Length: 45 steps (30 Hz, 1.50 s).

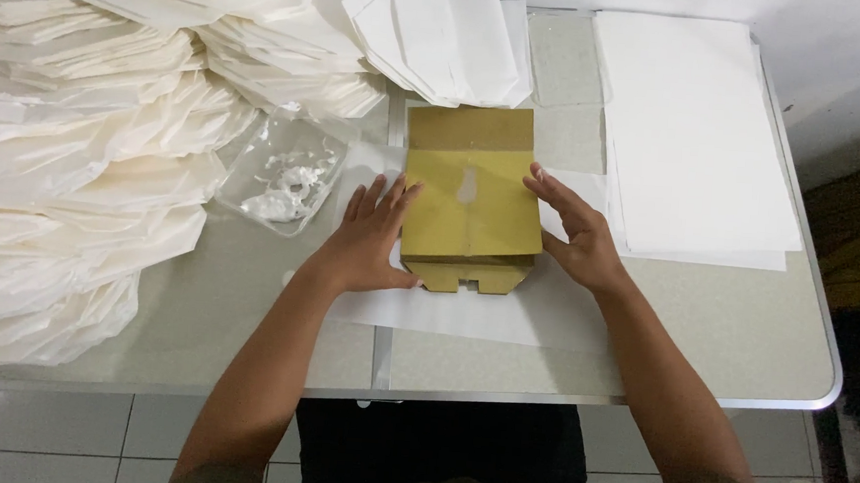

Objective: Assembling a paper box by folding a cardboard template and wrapping it with paper sheets

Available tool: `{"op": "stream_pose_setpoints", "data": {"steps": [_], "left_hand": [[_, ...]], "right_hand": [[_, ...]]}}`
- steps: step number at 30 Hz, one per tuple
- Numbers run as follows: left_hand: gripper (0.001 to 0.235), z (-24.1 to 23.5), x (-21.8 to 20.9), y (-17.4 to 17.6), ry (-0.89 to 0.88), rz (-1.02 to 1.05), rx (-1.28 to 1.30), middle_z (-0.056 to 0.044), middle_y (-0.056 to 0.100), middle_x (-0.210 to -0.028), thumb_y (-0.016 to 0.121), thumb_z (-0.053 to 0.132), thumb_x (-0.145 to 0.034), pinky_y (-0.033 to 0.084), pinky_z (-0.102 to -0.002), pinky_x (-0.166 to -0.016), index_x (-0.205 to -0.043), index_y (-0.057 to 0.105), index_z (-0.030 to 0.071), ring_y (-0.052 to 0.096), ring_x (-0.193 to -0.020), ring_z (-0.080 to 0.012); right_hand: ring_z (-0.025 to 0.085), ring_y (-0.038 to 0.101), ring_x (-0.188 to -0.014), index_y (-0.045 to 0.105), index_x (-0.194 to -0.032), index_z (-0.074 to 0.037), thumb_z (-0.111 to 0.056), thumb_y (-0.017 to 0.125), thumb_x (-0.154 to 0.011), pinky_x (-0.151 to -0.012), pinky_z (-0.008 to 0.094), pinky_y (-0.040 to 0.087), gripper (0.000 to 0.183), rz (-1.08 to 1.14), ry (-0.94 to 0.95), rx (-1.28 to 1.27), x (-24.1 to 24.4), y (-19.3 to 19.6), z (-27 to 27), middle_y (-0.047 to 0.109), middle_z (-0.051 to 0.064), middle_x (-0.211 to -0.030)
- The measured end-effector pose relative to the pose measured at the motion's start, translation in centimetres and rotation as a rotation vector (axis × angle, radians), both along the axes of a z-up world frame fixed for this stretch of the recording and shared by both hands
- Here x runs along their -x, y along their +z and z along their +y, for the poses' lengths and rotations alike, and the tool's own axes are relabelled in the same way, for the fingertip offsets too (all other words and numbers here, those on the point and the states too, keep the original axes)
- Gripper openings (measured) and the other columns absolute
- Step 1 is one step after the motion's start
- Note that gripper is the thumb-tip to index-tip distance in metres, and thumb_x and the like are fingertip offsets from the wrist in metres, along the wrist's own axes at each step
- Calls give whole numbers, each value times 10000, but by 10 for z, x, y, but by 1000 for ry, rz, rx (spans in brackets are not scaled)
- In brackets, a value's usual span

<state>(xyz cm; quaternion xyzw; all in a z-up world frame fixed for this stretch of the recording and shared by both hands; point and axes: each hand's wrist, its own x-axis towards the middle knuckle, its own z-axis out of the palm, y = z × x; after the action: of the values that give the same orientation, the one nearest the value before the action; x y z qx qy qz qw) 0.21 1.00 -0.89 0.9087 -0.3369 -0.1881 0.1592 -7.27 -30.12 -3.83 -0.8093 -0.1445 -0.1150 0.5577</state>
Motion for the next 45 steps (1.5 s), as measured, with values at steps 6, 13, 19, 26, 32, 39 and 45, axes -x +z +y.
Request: {"op": "stream_pose_setpoints", "data": {"steps": [6, 13, 19, 26, 32, 39, 45], "left_hand": [[1376, 0, -1, -5, 10, 1, 51, -215, 70, -1691, 851, 500, -630, 25, -563, -1252, -1615, -35, 129, 61, -1539, -449], [1004, -4, 0, -4, -25, -24, 73, -147, 142, -1694, 786, 456, -730, 29, -597, -1238, -1551, 299, 146, 49, -1542, -452], [811, -16, 5, -8, -107, -60, 6, -108, 137, -1700, 641, 654, -831, 13, -566, -1250, -1537, 434, 312, 22, -1551, -427], [812, -18, 6, 4, -122, -6, -94, -110, 171, -1689, 666, 684, -813, 47, -551, -1256, -1516, 464, 332, 78, -1555, -405], [804, -19, 6, 3, -123, -23, -103, -164, 222, -1666, 660, 670, -833, 42, -528, -1261, -1488, 509, 229, 77, -1561, -390], [1012, -18, 4, -3, -114, -83, -92, -194, 310, -1617, 739, 614, -790, 134, -559, -1244, -1583, 329, 138, 191, -1524, -413], [1244, -17, 1, -2, -80, -74, -91, -196, 370, -1560, 771, 683, -713, 165, -574, -1211, -1643, 115, 181, 233, -1498, -402]], "right_hand": [[346, 553, -1333, 397, -1527, -84, 160, 696, -824, -1151, 494, 466, 802, -81, -72, -60, -7, -13, -1, 504, 134, -1537], [351, 693, -1077, 393, -1449, -7, 161, 632, -952, -993, 458, 583, 577, -259, -315, -148, -13, -19, -7, 561, 159, -1212], [274, 670, -1034, 355, -1452, -42, 53, 657, -1016, -984, 410, 580, 539, -317, -444, -158, -14, -19, -9, 475, 91, -1129], [242, 621, -1096, 290, -1514, -112, 180, 642, -981, -961, 353, 525, 702, -152, -656, -78, -19, -21, -14, 487, 79, -1153], [312, 678, -859, 426, -1465, -61, 143, 647, -915, -782, 424, 570, 628, 4, -684, 316, -11, -7, -22, 621, 111, -929], [384, 726, -878, 209, -1607, -95, 166, 553, -851, -804, 468, 603, 871, 356, -482, 428, 11, 47, 11, 657, 213, -1049], [444, 703, -1042, 136, -1612, -108, 191, 569, -885, -967, 521, 557, 897, 420, -484, 378, 12, 61, 21, 600, 268, -1210]]}}
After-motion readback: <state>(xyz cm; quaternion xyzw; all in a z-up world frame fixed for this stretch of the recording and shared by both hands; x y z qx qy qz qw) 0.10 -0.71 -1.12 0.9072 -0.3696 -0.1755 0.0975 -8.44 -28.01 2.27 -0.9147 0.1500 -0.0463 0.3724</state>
